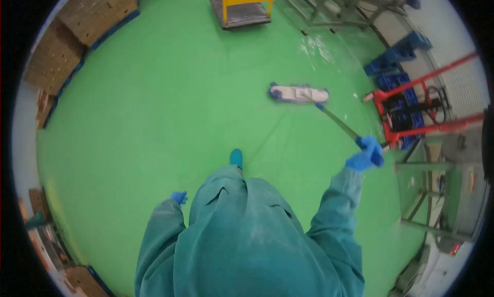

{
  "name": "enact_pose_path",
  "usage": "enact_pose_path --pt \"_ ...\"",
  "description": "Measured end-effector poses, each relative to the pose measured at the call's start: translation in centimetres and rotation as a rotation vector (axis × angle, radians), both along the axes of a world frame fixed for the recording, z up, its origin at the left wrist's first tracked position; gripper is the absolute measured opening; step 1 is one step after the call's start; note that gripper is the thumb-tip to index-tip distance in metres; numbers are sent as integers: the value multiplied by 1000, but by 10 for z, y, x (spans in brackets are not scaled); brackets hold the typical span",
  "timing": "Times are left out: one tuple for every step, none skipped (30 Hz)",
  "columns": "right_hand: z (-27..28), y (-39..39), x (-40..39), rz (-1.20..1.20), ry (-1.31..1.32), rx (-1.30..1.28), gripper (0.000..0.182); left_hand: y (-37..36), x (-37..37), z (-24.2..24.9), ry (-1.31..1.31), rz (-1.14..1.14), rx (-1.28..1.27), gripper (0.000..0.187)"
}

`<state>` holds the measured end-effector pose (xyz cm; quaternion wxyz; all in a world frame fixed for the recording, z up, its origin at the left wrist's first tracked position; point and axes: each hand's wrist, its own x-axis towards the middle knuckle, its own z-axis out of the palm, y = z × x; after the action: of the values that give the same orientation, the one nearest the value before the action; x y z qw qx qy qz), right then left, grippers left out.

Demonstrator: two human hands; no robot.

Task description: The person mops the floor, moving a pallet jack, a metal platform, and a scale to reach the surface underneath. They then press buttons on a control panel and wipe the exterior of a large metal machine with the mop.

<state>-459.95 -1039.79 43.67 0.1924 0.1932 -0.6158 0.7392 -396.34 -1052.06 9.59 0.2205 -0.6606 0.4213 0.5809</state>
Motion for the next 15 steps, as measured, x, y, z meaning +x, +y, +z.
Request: enact_pose_path --pt "-5 -7 -9 19 -10 6 22 -27 -11 -18 -13 -275 -178 31" --pt "-18 -12 -22 -18 6 140 21 -54 -41 8 83 26 -293 33" --pt "-37 -15 -29 -79 19 266 21 -78 -86 44 188 303 -412 34" --pt "-68 -46 -48 -92 -4 26 21 -109 -114 54 186 249 -416 34" --pt "-59 -61 -53 -160 -18 24 21 -140 -139 60 252 253 -454 36" --pt "-32 -77 -52 -97 -78 -6 19 -173 -161 63 325 259 -486 38" --pt "-2 -98 -53 -19 -124 -45 18 -209 -178 61 340 207 -485 38" --pt "25 -117 -41 -12 -115 -80 15 -246 -190 50 376 108 -496 37" --pt "26 -122 -48 -31 -98 -95 15 -275 -211 44 416 28 -514 36" --pt "23 -121 -44 25 -15 -135 14 -293 -231 45 440 12 -523 36" --pt "16 -129 -47 74 58 -176 13 -311 -250 53 426 74 -569 35" --pt "-6 -152 -66 -60 -63 -213 17 -332 -264 62 405 122 -610 34" --pt "-33 -174 -102 -86 -5 -228 20 -352 -278 54 400 40 -534 34" --pt "-28 -191 -123 -82 -12 -250 23 -372 -282 39 388 -57 -455 34" --pt "-21 -209 -143 -77 -19 -272 26 -392 -293 34 355 -207 -376 34"
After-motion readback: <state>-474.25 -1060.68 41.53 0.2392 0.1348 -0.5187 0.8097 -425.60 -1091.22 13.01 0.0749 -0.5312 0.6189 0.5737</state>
